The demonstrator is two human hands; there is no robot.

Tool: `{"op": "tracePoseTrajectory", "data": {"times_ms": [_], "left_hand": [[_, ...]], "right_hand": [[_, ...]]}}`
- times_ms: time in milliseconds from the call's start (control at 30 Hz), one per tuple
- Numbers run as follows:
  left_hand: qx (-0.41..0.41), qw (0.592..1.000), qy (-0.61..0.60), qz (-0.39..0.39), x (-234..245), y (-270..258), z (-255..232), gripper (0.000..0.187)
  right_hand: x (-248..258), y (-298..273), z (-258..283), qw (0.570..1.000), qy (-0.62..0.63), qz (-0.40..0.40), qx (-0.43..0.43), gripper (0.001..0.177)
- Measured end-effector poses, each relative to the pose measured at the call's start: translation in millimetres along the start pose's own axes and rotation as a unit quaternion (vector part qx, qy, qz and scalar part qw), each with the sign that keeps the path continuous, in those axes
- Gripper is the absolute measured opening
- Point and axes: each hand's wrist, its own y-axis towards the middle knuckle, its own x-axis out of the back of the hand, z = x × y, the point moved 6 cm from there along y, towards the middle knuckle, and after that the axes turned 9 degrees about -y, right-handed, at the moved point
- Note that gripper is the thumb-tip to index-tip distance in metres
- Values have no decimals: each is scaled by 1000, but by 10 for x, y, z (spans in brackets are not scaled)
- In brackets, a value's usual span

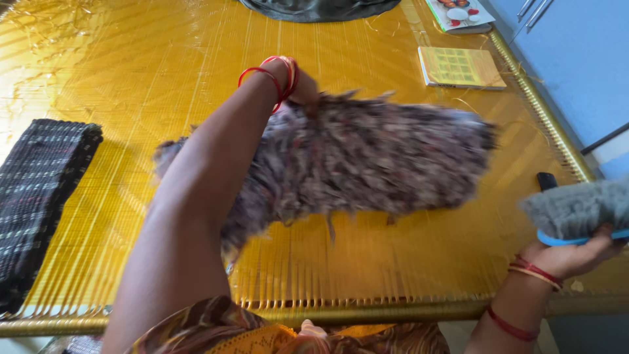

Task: The person uses a brush to clean a shaggy rug and a striped woven rug on a yellow-covered bed, folding each one after brushing.

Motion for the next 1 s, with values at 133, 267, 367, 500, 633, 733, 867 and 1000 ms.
{"op": "tracePoseTrajectory", "data": {"times_ms": [133, 267, 367, 500, 633, 733, 867, 1000], "left_hand": [[17, 995, 28, -99, -241, 765, 550, 40], [-2, 980, 12, -198, -568, 959, 734, 36], [-43, 973, 14, -227, -1024, 814, 573, 50], [-118, 903, 8, -413, -1653, 208, 498, 64], [-162, 874, -13, -457, -1944, -323, 361, 63], [-191, 854, -130, -466, -1699, -716, 605, 61], [-43, 788, -228, -570, -1432, -1098, 1509, 53], [28, 806, -179, -563, -1597, -1054, 2017, 57]], "right_hand": [[-326, -95, 190, 1000, -4, 9, -15, 49], [-539, -149, 249, 996, 25, 47, -66, 55], [-695, -194, 201, 977, 108, 107, -150, 56], [-878, -320, 56, 937, 183, 129, -268, 54], [-1268, -439, 105, 931, 124, 179, -292, 56], [-1943, -565, 270, 904, 98, 255, -328, 49], [-3129, -913, 533, 856, 37, 395, -330, 39], [-4101, -1373, 462, 805, -13, 484, -342, 33]]}}
